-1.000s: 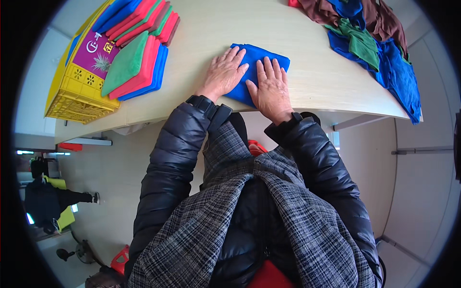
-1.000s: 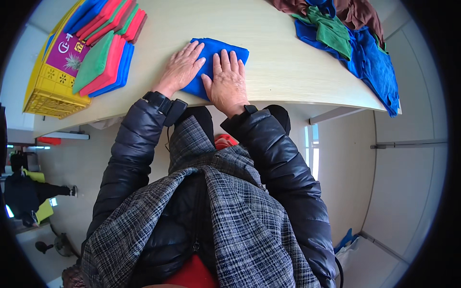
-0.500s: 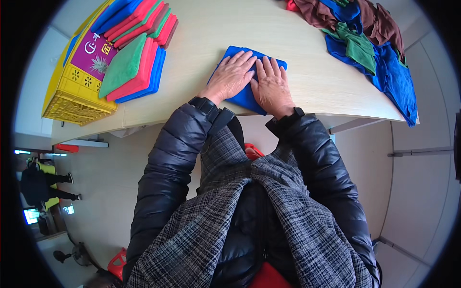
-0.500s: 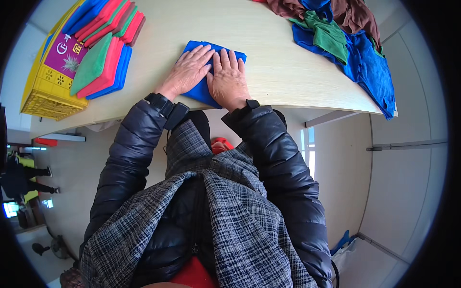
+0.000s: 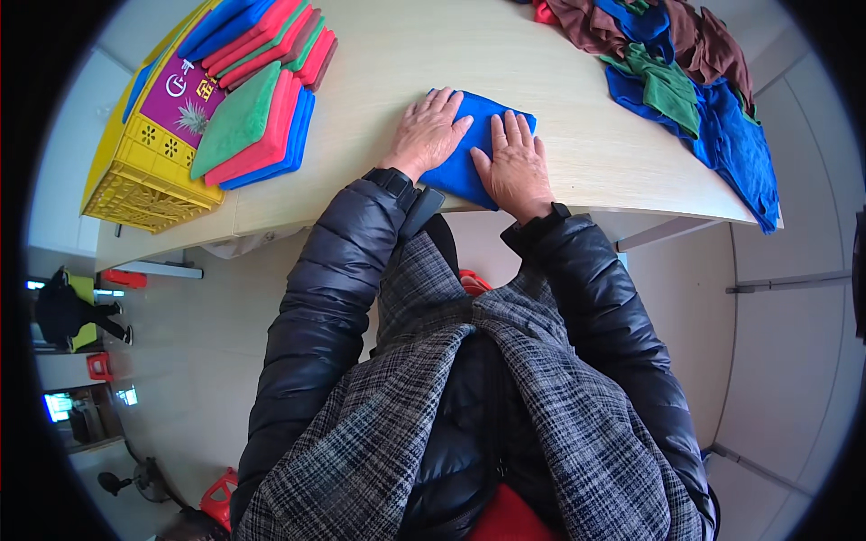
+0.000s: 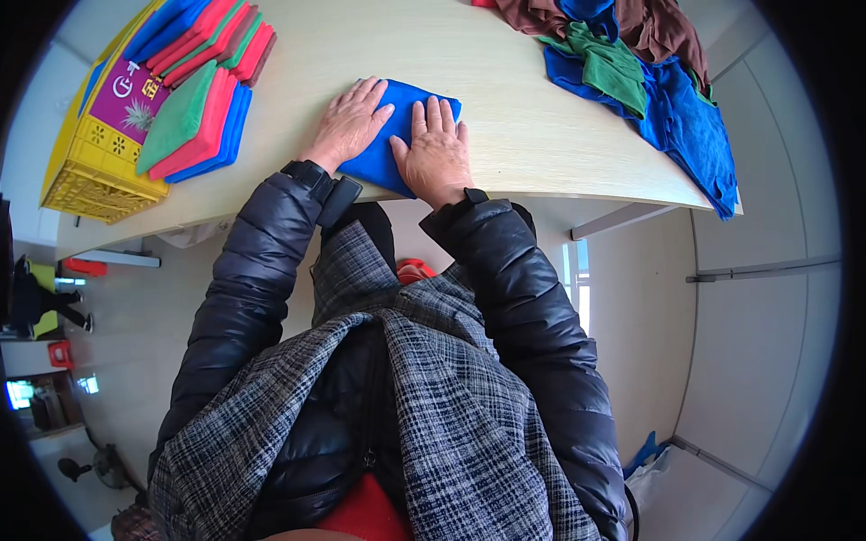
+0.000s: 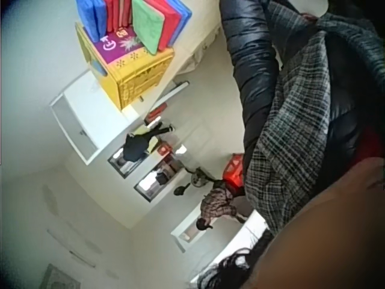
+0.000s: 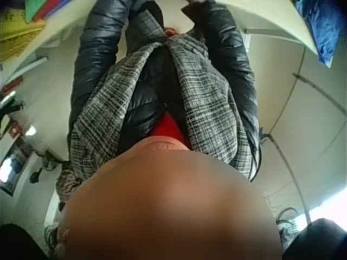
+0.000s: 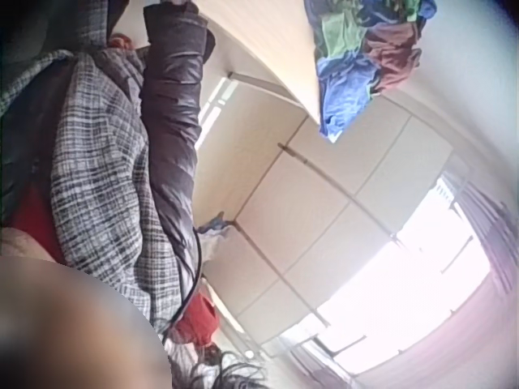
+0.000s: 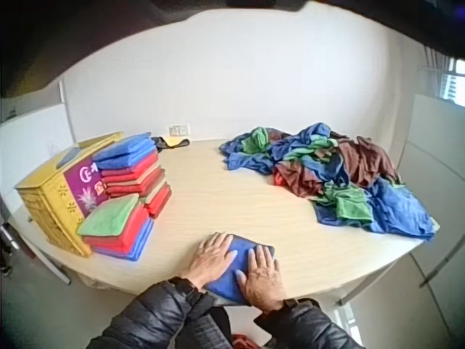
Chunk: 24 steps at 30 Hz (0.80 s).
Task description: Fold pieces of colored cloth and place them into a yellow storage crate.
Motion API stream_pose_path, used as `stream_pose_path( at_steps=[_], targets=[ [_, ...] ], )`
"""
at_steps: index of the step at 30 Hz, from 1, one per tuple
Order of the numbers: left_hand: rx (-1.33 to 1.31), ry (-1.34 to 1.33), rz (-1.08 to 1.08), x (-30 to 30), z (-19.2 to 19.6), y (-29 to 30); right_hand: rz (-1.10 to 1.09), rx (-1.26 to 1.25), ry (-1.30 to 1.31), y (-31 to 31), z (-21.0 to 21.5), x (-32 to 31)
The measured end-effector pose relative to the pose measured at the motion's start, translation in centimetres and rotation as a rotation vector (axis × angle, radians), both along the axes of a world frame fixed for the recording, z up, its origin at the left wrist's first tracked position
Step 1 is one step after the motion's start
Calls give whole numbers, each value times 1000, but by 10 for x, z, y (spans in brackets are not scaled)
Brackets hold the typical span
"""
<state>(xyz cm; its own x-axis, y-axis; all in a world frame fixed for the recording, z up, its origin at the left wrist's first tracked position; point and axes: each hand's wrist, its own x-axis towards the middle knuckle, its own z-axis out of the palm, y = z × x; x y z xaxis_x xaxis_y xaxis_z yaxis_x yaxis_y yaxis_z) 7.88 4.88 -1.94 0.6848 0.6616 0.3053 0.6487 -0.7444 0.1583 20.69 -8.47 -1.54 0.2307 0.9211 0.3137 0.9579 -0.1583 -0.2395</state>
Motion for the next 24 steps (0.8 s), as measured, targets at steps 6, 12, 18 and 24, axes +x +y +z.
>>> stream_pose_path(
  at_steps=[6,12,18,24],
  targets=[
    [-18,51,84,-19,7,-4,10,7,-29,-14,-5,7],
    [41,122,143,-39,19,-14,7,-3,-85,-32,-3,20],
    [224,-25,58,-51,24,-42,92,-26,-206,-23,30,17],
    [136,-123,-12,-37,2,-58,355,57,-145,28,3,14]
  ],
)
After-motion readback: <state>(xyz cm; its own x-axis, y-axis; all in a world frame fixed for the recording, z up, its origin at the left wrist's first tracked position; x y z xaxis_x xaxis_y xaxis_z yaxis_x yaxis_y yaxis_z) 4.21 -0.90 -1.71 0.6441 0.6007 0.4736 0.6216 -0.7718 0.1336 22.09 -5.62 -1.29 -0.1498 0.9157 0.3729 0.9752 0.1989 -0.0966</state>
